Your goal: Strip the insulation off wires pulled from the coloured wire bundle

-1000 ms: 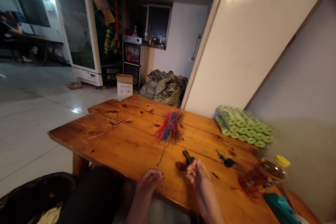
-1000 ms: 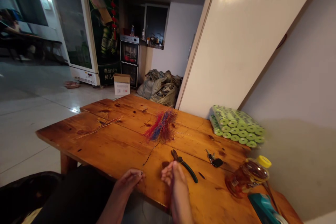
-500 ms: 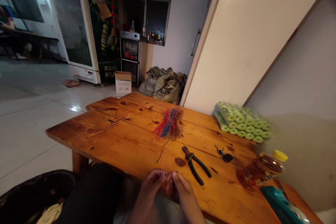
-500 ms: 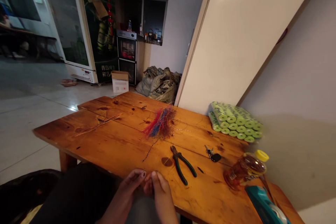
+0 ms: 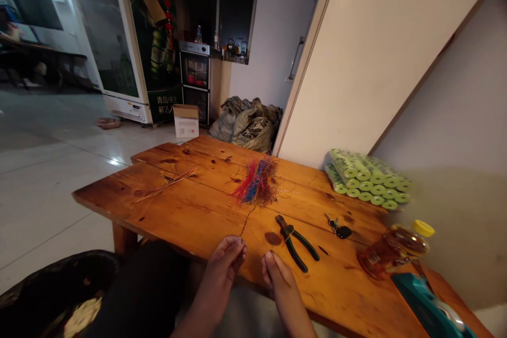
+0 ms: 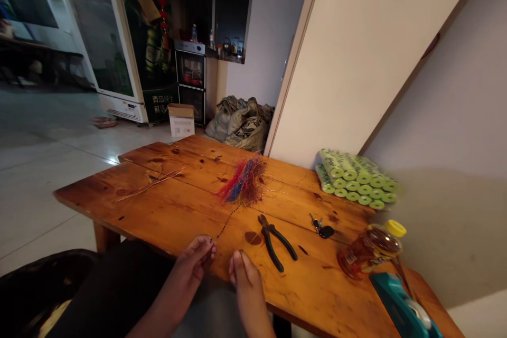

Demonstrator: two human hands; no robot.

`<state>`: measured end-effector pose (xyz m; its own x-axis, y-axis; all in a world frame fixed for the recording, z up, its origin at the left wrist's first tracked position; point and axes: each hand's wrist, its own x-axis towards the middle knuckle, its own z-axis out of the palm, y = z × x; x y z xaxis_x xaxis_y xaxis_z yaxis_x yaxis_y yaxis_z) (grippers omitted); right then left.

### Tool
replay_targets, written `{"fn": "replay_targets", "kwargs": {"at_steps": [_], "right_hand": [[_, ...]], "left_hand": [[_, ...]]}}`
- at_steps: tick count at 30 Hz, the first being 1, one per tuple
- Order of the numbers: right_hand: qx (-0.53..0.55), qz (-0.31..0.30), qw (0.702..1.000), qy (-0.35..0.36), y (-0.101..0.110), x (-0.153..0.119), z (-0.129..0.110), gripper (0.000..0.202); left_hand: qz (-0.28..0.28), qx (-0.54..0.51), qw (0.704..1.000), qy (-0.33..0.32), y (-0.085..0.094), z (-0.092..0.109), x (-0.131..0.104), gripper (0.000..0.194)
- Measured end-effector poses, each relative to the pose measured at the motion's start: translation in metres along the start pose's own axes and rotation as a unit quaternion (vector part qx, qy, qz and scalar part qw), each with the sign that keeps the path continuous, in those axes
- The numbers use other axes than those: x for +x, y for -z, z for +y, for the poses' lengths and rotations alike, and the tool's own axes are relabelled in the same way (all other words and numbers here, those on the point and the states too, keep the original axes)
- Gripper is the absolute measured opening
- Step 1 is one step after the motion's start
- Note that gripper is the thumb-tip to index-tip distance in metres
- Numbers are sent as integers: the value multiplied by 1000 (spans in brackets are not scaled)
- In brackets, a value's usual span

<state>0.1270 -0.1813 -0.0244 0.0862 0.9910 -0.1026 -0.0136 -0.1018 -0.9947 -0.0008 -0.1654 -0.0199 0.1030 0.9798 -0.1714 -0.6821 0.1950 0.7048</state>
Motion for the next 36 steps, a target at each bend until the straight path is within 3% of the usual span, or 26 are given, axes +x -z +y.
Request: {"fn": "replay_targets", "kwargs": {"at_steps": [6, 10, 13, 16, 23, 30, 36], "right_hand": [[-16, -9, 999, 26, -4, -3, 1, 50], [-103, -9, 991, 80, -6, -6, -2, 47], [-171, -19, 979, 108, -6, -7, -3, 45], [-213, -35, 969, 122, -5, -8, -2, 43], [-207, -29, 970, 125, 1, -8, -2, 42], [-209, -28, 971, 113, 6, -6, -4, 44], [-218, -26, 968, 123, 8, -7, -6, 42]], "left_hand": [[-59, 27, 998, -4, -6, -11, -6, 12], [-86, 23, 996, 12, -6, -12, -7, 12], [-36, 17, 999, 13, -1, -8, -4, 11], [15, 4, 1000, 9, 3, -2, -1, 25], [66, -13, 997, -27, 5, 8, -1, 32], [85, -23, 995, -53, 8, 9, 2, 25], [76, -6, 996, -35, 8, 9, 2, 24]]}}
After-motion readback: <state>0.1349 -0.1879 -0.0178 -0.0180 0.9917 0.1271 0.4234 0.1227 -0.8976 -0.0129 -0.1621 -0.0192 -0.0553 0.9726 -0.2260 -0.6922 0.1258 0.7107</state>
